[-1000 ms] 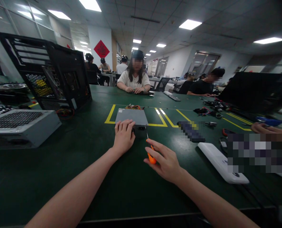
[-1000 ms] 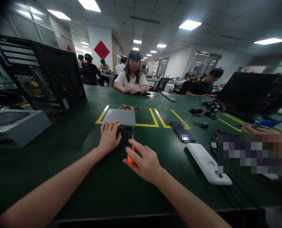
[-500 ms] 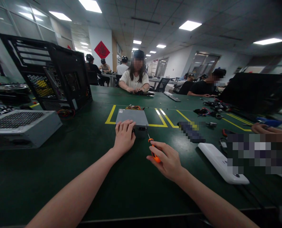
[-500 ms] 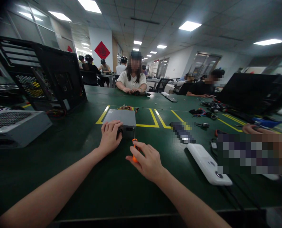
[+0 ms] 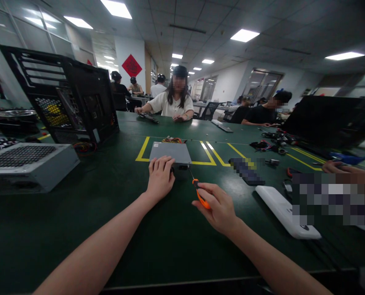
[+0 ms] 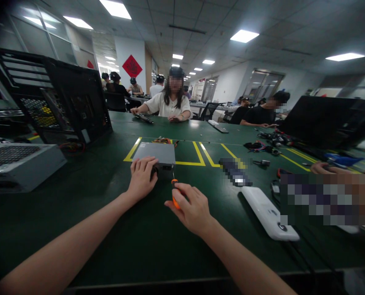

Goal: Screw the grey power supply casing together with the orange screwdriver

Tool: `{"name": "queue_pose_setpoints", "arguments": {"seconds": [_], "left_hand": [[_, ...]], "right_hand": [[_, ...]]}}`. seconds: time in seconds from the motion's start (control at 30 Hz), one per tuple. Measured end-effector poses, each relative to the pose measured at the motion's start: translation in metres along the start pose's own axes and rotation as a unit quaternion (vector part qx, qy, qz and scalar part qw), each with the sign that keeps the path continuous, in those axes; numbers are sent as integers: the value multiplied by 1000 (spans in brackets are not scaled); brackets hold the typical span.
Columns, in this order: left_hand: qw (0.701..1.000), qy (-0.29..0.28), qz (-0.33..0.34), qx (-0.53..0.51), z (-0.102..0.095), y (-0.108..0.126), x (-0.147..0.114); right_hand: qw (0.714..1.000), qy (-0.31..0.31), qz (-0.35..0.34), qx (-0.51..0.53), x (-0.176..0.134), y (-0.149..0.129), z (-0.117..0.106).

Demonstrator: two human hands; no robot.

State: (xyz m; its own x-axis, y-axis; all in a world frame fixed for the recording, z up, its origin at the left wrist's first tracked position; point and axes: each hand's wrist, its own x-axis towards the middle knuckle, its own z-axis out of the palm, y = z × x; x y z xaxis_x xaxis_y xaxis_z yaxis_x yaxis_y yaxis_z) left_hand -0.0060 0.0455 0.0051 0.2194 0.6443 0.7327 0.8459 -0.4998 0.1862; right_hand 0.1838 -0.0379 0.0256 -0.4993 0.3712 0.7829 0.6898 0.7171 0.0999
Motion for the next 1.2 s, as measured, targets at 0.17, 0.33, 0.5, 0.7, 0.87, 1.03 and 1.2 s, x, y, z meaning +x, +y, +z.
{"name": "queue_pose_setpoints", "arguments": {"seconds": [0.17, 0.33, 0.5, 0.7, 0.87, 1.03, 1.2], "left_hand": [[1000, -1, 2, 4, 0, 0, 0], [1000, -3, 5, 7, -1, 1, 1], [1000, -3, 3, 7, 0, 0, 0], [1000, -4, 3, 10, 1, -1, 0], [1000, 0, 4, 12, 0, 0, 1], [1000, 0, 6, 11, 0, 0, 0], [1000, 0, 7, 11, 1, 0, 0]], "right_hand": [[1000, -16, 5, 26, -3, 1, 1], [995, -89, 3, 32, -2, -9, 1], [999, -42, 7, -2, -3, -4, 3], [998, -27, 49, -5, -3, 0, -1], [996, -54, 62, 24, 1, -7, -2], [998, -41, 21, 33, -1, -5, -2], [994, -69, 38, 80, -2, -5, -1]]}}
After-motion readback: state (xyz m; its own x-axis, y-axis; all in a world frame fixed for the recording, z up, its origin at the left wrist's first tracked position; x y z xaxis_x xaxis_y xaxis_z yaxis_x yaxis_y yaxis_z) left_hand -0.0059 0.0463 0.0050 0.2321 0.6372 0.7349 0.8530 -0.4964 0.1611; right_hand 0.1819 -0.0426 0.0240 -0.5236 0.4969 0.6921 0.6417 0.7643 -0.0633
